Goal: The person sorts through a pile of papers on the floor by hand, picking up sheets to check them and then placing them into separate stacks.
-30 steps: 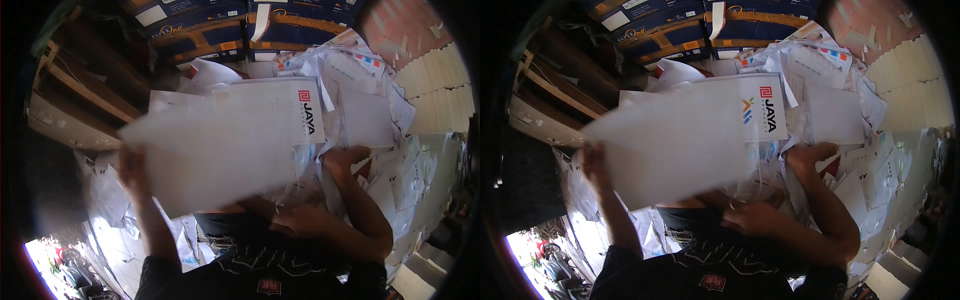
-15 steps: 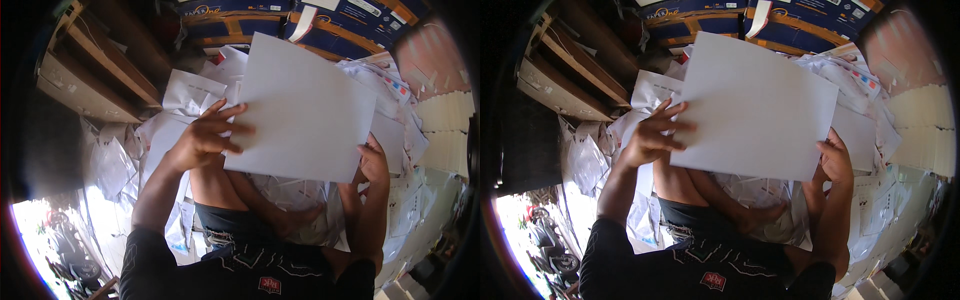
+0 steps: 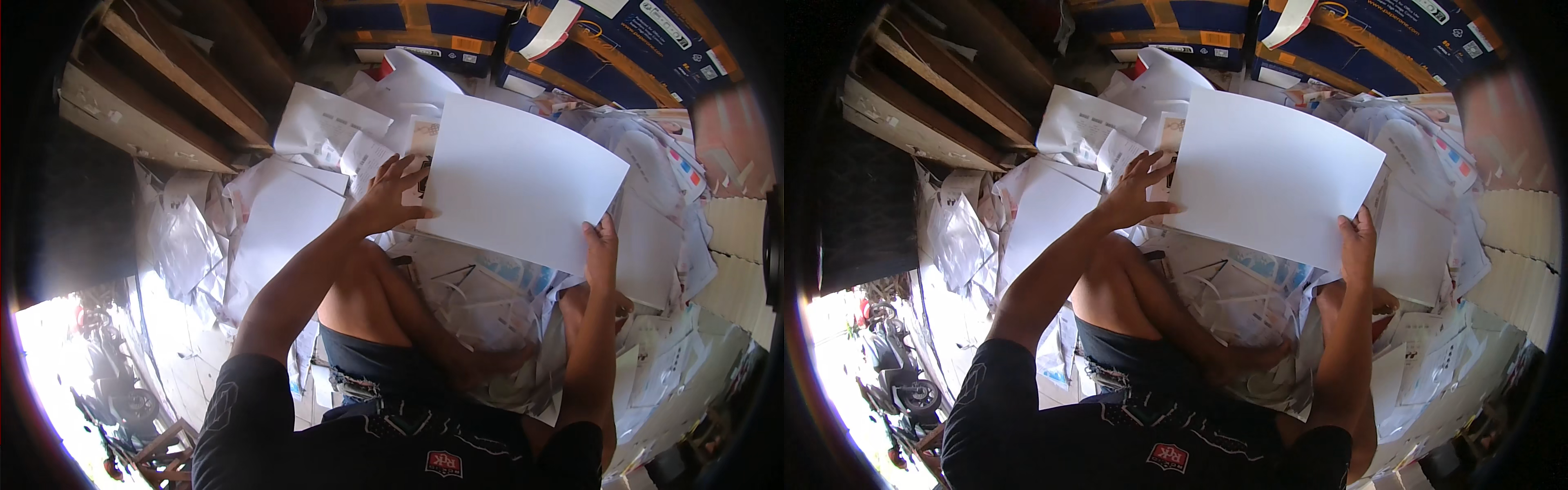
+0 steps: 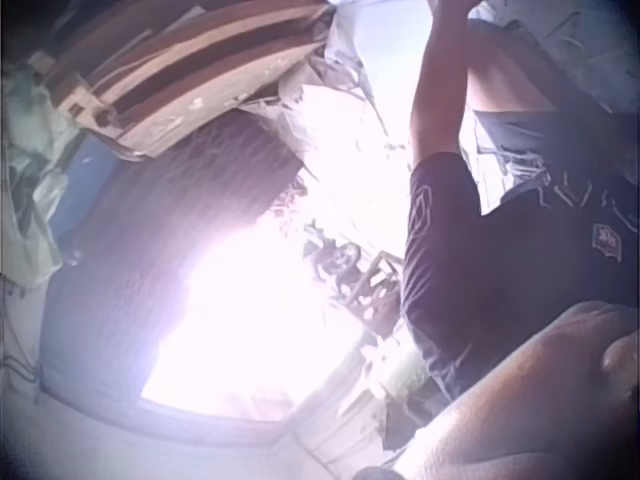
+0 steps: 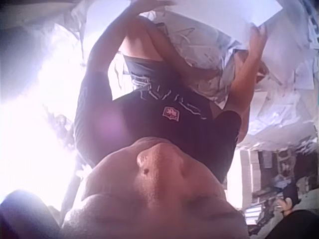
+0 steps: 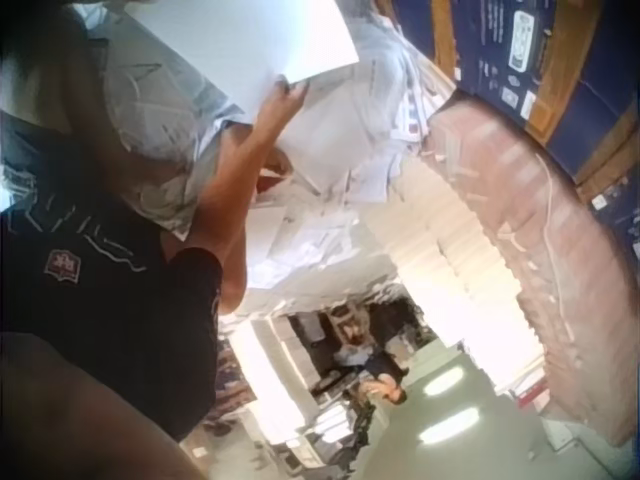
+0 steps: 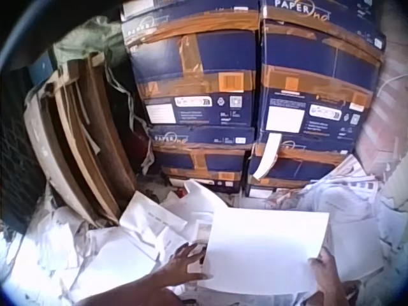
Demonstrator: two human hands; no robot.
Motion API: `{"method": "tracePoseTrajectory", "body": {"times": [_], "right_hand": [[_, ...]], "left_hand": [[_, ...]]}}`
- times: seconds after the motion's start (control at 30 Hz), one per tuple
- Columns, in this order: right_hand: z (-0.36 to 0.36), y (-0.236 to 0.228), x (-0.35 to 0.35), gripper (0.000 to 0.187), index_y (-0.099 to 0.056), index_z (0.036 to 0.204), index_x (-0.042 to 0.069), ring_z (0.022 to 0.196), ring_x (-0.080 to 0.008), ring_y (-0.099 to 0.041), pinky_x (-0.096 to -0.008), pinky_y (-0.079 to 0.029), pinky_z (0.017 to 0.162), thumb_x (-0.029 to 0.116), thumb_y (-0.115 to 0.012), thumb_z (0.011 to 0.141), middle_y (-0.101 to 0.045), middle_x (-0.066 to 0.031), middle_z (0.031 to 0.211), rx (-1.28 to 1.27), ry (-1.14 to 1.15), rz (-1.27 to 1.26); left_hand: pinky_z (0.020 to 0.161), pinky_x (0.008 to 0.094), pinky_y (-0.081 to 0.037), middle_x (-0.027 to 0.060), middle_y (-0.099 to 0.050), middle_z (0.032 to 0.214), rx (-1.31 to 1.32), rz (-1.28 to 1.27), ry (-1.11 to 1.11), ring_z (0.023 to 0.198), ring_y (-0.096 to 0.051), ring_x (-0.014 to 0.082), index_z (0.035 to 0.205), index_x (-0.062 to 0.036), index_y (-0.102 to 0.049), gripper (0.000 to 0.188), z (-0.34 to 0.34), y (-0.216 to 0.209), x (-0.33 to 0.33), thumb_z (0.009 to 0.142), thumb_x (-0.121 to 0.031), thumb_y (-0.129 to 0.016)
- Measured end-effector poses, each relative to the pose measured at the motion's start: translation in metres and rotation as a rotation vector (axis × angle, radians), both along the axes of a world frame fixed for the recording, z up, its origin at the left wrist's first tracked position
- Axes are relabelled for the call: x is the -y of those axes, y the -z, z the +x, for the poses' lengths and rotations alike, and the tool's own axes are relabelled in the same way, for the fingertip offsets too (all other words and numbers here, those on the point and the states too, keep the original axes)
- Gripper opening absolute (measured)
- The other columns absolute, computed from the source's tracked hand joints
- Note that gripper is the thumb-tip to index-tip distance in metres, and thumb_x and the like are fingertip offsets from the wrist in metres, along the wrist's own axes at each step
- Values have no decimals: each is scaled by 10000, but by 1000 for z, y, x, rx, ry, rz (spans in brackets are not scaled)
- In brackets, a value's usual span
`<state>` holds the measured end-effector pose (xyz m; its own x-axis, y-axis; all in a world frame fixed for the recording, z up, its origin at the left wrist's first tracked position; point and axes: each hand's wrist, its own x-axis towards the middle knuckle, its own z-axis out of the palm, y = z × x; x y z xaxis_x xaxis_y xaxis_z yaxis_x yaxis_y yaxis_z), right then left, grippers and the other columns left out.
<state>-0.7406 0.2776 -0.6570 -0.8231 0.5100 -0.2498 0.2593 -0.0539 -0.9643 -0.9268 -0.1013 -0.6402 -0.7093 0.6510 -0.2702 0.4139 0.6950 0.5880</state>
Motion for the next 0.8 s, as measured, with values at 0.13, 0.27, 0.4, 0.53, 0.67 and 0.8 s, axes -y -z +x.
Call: {"method": "tracePoseTrajectory", "body": {"times": [0.13,0.27,0.4,0.53,0.67,0.8], "right_hand": [[-1,5,-4,311,-522,1242,8,878,-99,-589,-263,-478,798,-24,-502,933,-644,-64,1027,54,7,4],[-2,4,-7,327,-517,1260,12,878,-108,-592,-266,-478,801,-25,-498,935,-645,-68,1023,69,4,3],[-4,4,-6,309,-523,1239,12,875,-107,-589,-264,-475,804,-23,-505,933,-644,-66,1019,54,6,-36],[-3,6,-8,299,-527,1227,13,875,-105,-586,-262,-473,807,-19,-512,931,-643,-63,1015,50,-5,-64],[-4,6,-7,307,-527,1234,13,884,-104,-583,-263,-472,809,-17,-513,929,-643,-64,1018,57,-12,-50],[-4,3,-4,356,-510,1285,7,920,-116,-583,-279,-475,824,-14,-507,929,-636,-74,1058,64,-16,-21]], "left_hand": [[1169,515,-196,153,-228,1564,10,39,22,1448,-151,397,1433,-179,-468,844,-2,12,3,718,-490,-791],[1168,526,-185,125,-211,1571,-10,-20,58,1449,-144,390,1436,-225,-468,846,-2,10,4,704,-492,-799],[1164,541,-171,105,-203,1572,2,-43,32,1450,-137,383,1430,-236,-477,838,-1,10,2,707,-525,-785],[1160,545,-161,104,-194,1570,8,-34,31,1450,-131,379,1433,-242,-475,838,0,8,1,712,-547,-774],[1147,546,-147,104,-189,1566,24,-27,38,1445,-124,366,1441,-249,-464,845,0,8,6,711,-542,-772],[1133,540,-149,106,-186,1568,-5,-46,60,1440,-127,357,1452,-256,-447,861,-1,10,7,704,-524,-778]]}}
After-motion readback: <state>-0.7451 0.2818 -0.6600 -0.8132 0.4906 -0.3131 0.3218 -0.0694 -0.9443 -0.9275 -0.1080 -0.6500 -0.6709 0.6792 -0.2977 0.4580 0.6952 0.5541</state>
